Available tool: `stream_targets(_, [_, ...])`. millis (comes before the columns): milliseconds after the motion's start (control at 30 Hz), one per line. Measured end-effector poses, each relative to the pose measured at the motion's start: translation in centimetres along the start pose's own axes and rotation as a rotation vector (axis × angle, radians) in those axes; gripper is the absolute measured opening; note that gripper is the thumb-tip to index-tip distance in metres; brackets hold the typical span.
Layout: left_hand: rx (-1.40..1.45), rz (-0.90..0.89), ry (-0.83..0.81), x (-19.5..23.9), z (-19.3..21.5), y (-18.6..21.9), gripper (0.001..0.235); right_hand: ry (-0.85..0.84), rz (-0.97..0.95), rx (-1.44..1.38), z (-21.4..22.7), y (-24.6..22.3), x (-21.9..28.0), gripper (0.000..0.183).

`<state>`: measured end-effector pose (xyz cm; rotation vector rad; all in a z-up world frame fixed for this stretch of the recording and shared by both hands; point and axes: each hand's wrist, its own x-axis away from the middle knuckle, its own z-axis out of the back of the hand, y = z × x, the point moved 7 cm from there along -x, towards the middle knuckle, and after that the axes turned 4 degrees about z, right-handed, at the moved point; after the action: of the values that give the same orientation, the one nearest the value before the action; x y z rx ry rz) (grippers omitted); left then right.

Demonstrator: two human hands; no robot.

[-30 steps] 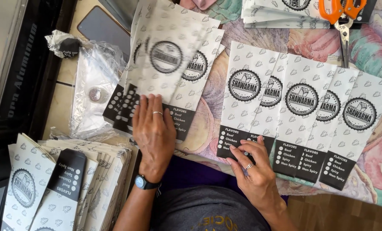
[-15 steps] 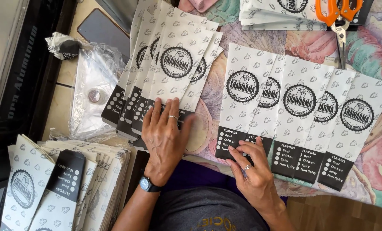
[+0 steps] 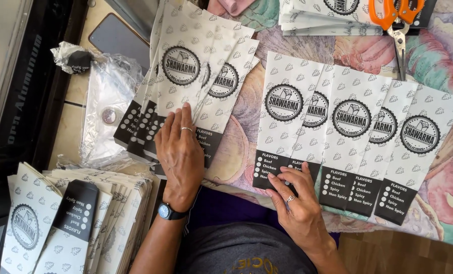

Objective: The person is manually assembling food packaging sleeves by aligning stacks of printed paper, applying adhesive from a glue bottle to the edges, and folding them into their final shape.

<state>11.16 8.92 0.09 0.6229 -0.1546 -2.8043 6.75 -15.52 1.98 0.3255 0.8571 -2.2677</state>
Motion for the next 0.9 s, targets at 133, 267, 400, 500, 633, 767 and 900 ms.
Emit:
stream_targets(133, [0.075,-0.029,0.157,0.2,0.8,-0.3,0.035,-0.002,0.005,-0.003,0.1,0.0,0.1,0.038])
stream_targets(267, [0.114,-0.063,0.242,0.1,1.8,-0.4,0.034,-0.007,0.008,0.004,0.1,-0.1,-0.2,0.038])
stream_targets(400, [0.211,-0.009,0.233,-0.5,2.8,-0.4,0.018,-0.015,0.001,0.008,0.1,0.0,-0.1,0.038])
stream_targets(500, [0.286,-0.034,0.231,-0.3,4.2,1.9,0.012,-0.002,0.003,-0.002,0.2,-0.1,-0.2,0.035])
stream_targets(633, [0.628,-0.178,-0.145,0.4,3.8,6.1,0.022,-0.011,0.004,-0.004,0.3,-0.3,-0.5,0.036])
stream_targets(767, [0.651,-0.406,-0.3,1.7,2.6,6.3,0.045,-0.021,0.016,0.008,0.4,-0.4,-0.6,0.036])
stream_targets(900, [0.545,-0.456,-0.291,3.1,2.2,5.5,0.04,-0.036,0.026,0.016,0.2,-0.6,-0.6,0.036])
